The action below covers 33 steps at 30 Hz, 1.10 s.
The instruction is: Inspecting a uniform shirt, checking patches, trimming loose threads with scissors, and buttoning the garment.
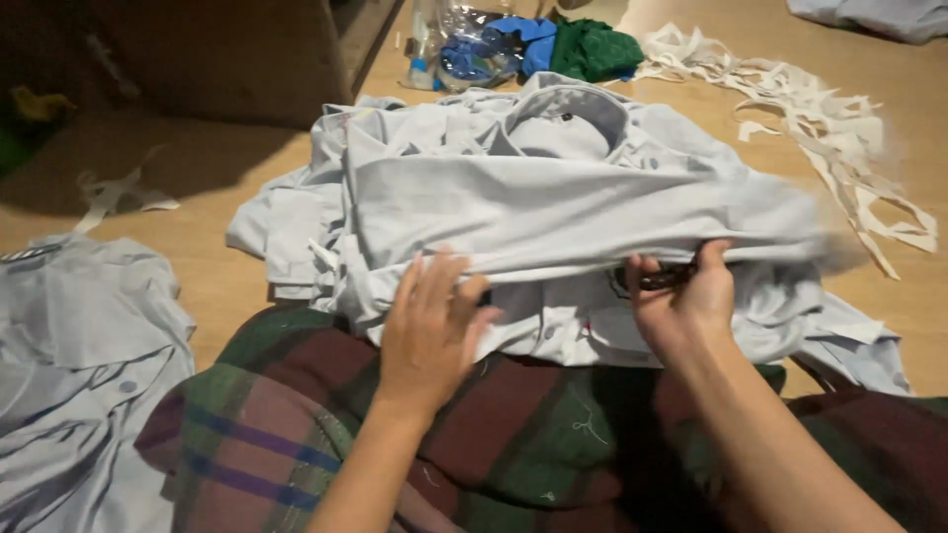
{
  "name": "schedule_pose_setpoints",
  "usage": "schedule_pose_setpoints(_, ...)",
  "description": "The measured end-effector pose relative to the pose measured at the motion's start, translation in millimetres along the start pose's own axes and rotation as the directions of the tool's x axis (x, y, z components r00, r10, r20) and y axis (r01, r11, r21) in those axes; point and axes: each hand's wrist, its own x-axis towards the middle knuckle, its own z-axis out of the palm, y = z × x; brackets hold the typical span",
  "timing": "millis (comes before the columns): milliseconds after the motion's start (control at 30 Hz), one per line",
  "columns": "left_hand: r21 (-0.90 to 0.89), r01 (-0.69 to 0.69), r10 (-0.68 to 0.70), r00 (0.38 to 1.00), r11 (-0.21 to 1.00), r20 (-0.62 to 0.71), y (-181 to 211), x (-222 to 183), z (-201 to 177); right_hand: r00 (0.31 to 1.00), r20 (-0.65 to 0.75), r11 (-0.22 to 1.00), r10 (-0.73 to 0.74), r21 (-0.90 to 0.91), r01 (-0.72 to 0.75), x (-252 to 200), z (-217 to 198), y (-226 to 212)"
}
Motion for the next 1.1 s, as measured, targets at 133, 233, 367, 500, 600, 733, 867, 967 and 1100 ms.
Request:
schedule_pose_setpoints(133, 0.322, 0.219, -0.211, 0.976, 0.921, -0.062, -15, -7, -2, 0.993, -0.121, 0.993, 0.009, -0.115, -0.023, -8, -40, -13)
schedule_pose_setpoints(233, 0.45, 0.299, -0.288, 0.953, 0.842, -0.095, -29, -12, -6, 0.987, -0.16, 0.984, -0.006, -0.174, -0.022, -7, -52, -17)
schedule_pose_setpoints(367, 0.507, 0.296, -0.221, 0.954, 0.809, -0.205, -37, -11, -13, 0.978, -0.199, 0.982, -0.065, -0.186, 0.027, 20, -71, -32)
schedule_pose_setpoints(500, 0.331, 0.425, -0.411, 0.904, 0.843, -0.112, -20, -5, -37, 0.972, -0.232, 0.999, -0.028, 0.035, 0.037, 40, -93, -54)
schedule_pose_setpoints(600, 0.17, 0.372, -0.4, 0.9, 0.912, 0.174, -27, -9, -49, 0.994, -0.097, 0.999, 0.046, 0.026, -0.043, 34, -99, -60)
schedule_pose_setpoints(733, 0.023, 0.502, -0.502, 0.862, 0.864, 0.072, -19, -7, -62, 0.998, -0.045, 0.984, 0.045, -0.171, -0.052, 42, -109, -63)
schedule_pose_setpoints(867, 0.078, 0.581, -0.568, 0.811, 0.81, -0.141, -21, -7, -54, 0.988, -0.105, 0.912, -0.116, -0.406, 0.064, 12, -91, -57)
schedule_pose_setpoints(967, 0.244, 0.499, -0.485, 0.867, 0.832, -0.117, -21, -11, -53, 0.991, 0.006, 0.907, -0.134, -0.402, 0.125, 22, -98, -62)
schedule_pose_setpoints(1100, 0.319, 0.371, -0.387, 0.922, 0.872, -0.012, -14, -7, -52, 0.995, -0.019, 0.889, -0.1, -0.451, 0.081, 26, -103, -71)
